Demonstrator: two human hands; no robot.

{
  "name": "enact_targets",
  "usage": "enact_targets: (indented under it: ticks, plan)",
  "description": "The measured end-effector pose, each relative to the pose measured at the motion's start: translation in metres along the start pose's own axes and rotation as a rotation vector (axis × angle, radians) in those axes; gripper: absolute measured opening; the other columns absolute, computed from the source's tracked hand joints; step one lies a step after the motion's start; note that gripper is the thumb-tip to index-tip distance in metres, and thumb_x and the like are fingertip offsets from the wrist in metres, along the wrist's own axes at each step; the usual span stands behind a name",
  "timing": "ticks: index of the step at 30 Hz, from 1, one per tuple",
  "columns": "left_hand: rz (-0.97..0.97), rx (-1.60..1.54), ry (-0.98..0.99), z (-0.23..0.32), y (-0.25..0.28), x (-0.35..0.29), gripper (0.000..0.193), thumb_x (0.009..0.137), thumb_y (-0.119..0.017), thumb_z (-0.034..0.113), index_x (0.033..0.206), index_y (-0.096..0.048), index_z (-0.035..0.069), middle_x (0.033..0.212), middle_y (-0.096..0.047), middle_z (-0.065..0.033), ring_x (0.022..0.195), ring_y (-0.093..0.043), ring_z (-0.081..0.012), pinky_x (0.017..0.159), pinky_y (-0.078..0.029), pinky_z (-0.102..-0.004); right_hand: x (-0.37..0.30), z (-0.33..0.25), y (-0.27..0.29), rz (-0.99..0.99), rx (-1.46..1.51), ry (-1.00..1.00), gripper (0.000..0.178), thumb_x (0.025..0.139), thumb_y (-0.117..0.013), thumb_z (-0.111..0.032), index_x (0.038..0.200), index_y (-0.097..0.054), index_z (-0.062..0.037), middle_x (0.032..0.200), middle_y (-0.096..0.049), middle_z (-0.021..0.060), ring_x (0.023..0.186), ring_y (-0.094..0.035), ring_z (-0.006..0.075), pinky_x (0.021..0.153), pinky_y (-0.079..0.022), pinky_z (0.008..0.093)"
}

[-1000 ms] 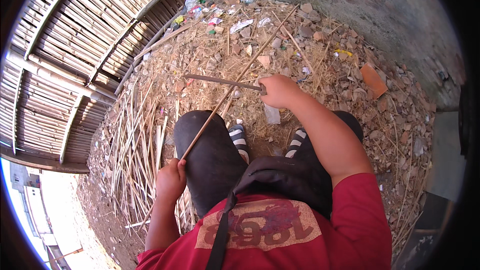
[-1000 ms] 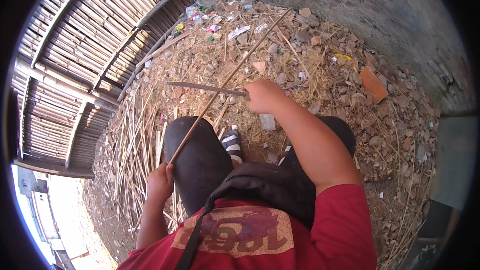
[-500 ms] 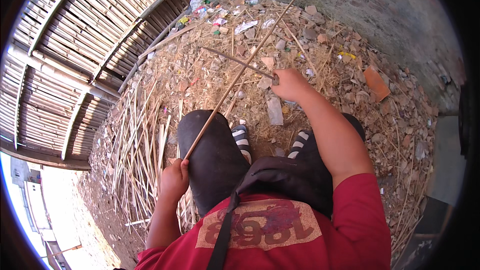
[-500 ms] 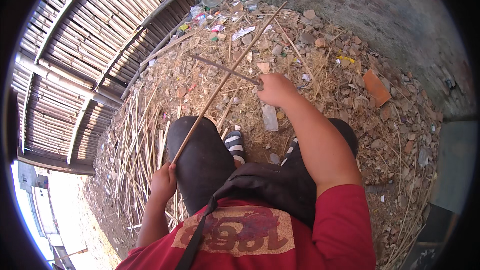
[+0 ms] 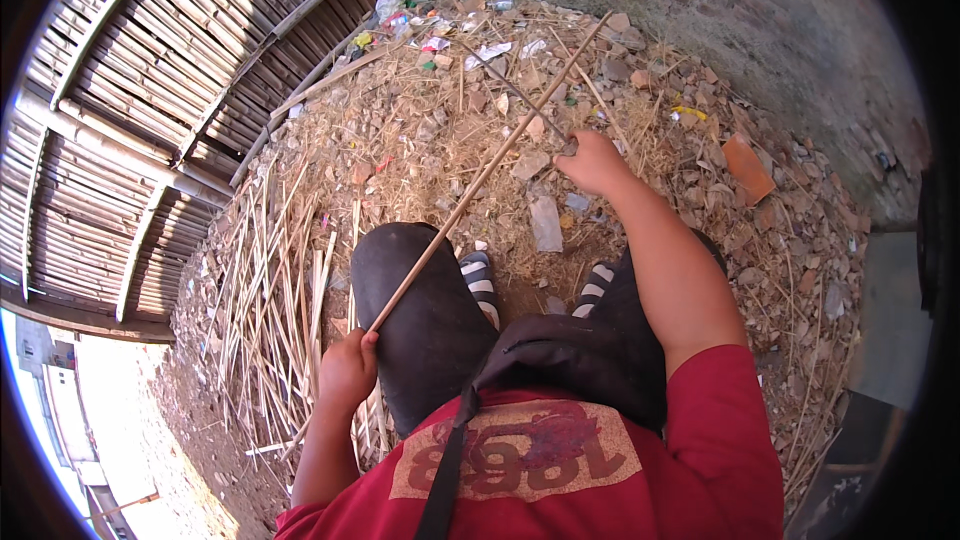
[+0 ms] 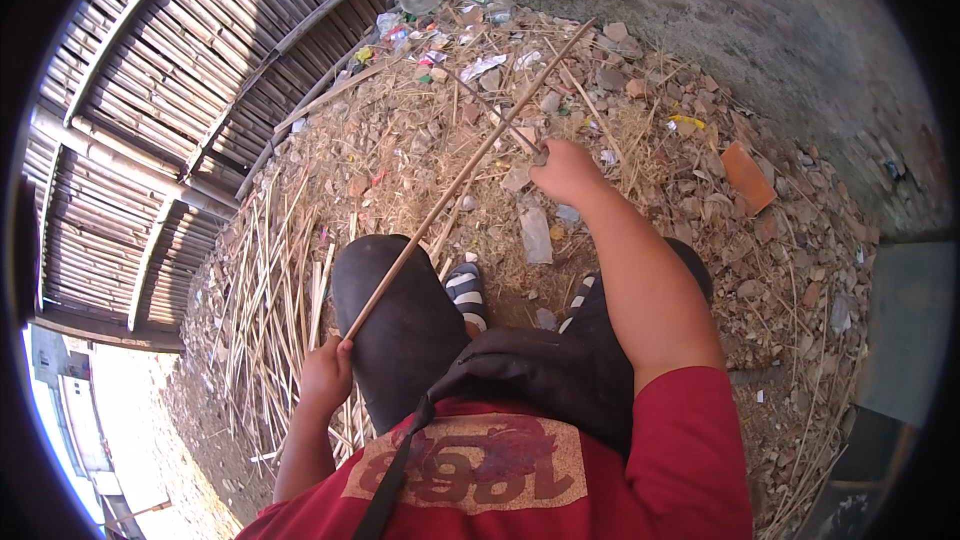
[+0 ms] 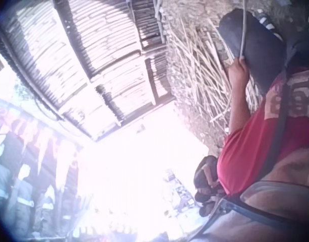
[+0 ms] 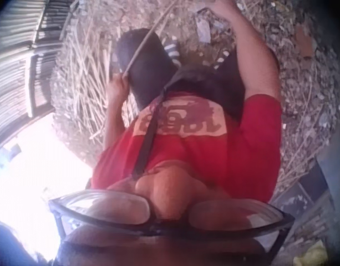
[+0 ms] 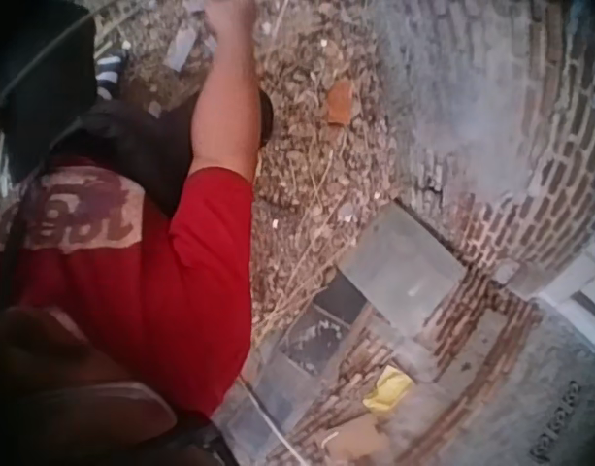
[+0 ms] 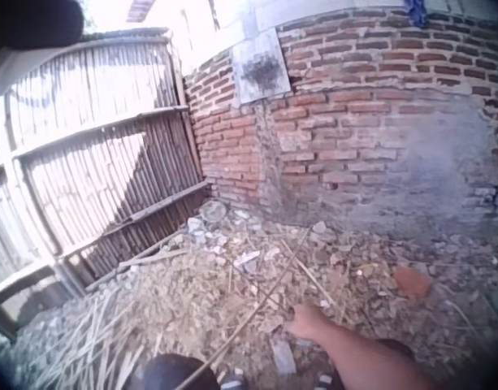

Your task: The person shaves a long thin bamboo stick using a large blade by holding the stick in one hand and running the blade along its length.

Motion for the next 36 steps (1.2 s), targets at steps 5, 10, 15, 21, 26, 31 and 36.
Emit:
enact_targets:
  ticks: [5, 10, 15, 21, 26, 31, 36]
  plan:
    - [-0.014, -0.026, 0.024, 0.002, 0.002, -0.002, 0.035, 0.104, -0.051, 0.031, 0.084, -0.057, 0.004, 0.069, -0.062, -0.0263, 0.068, -0.060, -0.0501, 0.063, -0.045, -0.0599, -0.044, -0.069, 0.003, -0.231, -0.375, 0.303, 0.034, 0.075, -0.071, -0.024, 0.103, -0.069, -0.0038, 0.101, -0.072, 0.0191, 0.089, -0.069, 0.0398, 0.081, -0.055, 0.0489]
    - [0.001, -0.009, 0.036, -0.006, -0.006, 0.001, 0.036, 0.105, -0.049, 0.032, 0.083, -0.058, 0.004, 0.070, -0.062, -0.0264, 0.070, -0.061, -0.0502, 0.064, -0.046, -0.0599, -0.001, -0.002, -0.017, -0.190, -0.129, 0.094, 0.051, 0.076, -0.072, -0.026, 0.122, -0.069, -0.0031, 0.110, -0.071, 0.0242, 0.103, -0.069, 0.0376, 0.090, -0.055, 0.0445]
    - [-0.042, -0.045, 0.095, 0.003, 0.009, 0.002, 0.041, 0.105, -0.048, 0.034, 0.081, -0.058, 0.003, 0.073, -0.063, -0.0268, 0.072, -0.061, -0.0504, 0.065, -0.046, -0.0596, 0.004, 0.010, -0.013, -0.176, -0.135, 0.006, 0.051, 0.077, -0.071, -0.027, 0.121, -0.069, -0.0016, 0.111, -0.071, 0.0226, 0.104, -0.068, 0.0374, 0.091, -0.054, 0.0442]
    - [-0.041, -0.084, 0.051, 0.006, 0.008, 0.003, 0.040, 0.106, -0.048, 0.032, 0.082, -0.057, 0.002, 0.073, -0.062, -0.0278, 0.072, -0.060, -0.0515, 0.065, -0.044, -0.0602, -0.020, -0.031, -0.002, -0.138, -0.224, 0.176, 0.029, 0.077, -0.071, -0.027, 0.097, -0.068, -0.0052, 0.094, -0.070, 0.0171, 0.093, -0.068, 0.0382, 0.080, -0.055, 0.0480]
    - [-0.067, -0.067, 0.064, 0.004, 0.007, 0.001, 0.038, 0.106, -0.047, 0.032, 0.084, -0.057, 0.002, 0.074, -0.062, -0.0283, 0.074, -0.061, -0.0515, 0.066, -0.044, -0.0607, -0.043, -0.068, -0.014, -0.309, -0.314, 0.363, 0.027, 0.077, -0.072, -0.028, 0.094, -0.068, -0.0081, 0.090, -0.070, 0.0144, 0.090, -0.069, 0.0363, 0.078, -0.054, 0.0501]
    - [-0.067, -0.082, 0.084, 0.002, 0.005, 0.004, 0.039, 0.106, -0.047, 0.032, 0.084, -0.057, 0.001, 0.074, -0.062, -0.0285, 0.074, -0.061, -0.0517, 0.067, -0.044, -0.0610, -0.026, -0.057, -0.021, -0.316, -0.214, 0.323, 0.031, 0.077, -0.073, -0.028, 0.096, -0.068, -0.0042, 0.092, -0.070, 0.0176, 0.092, -0.068, 0.0374, 0.080, -0.055, 0.0487]
    - [-0.075, -0.057, 0.081, 0.012, 0.015, 0.004, 0.040, 0.106, -0.047, 0.033, 0.084, -0.057, 0.001, 0.074, -0.063, -0.0286, 0.074, -0.061, -0.0518, 0.066, -0.045, -0.0609, -0.005, -0.015, -0.031, -0.193, -0.125, 0.164, 0.032, 0.078, -0.072, -0.027, 0.098, -0.069, -0.0020, 0.097, -0.071, 0.0199, 0.094, -0.068, 0.0388, 0.082, -0.055, 0.0478]
Point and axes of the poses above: each hand's wrist, its own x-axis towards the middle knuckle, its own y-axis out of the back of the hand, z = x × y, the point moved 4 cm from there along x, towards the middle knuckle
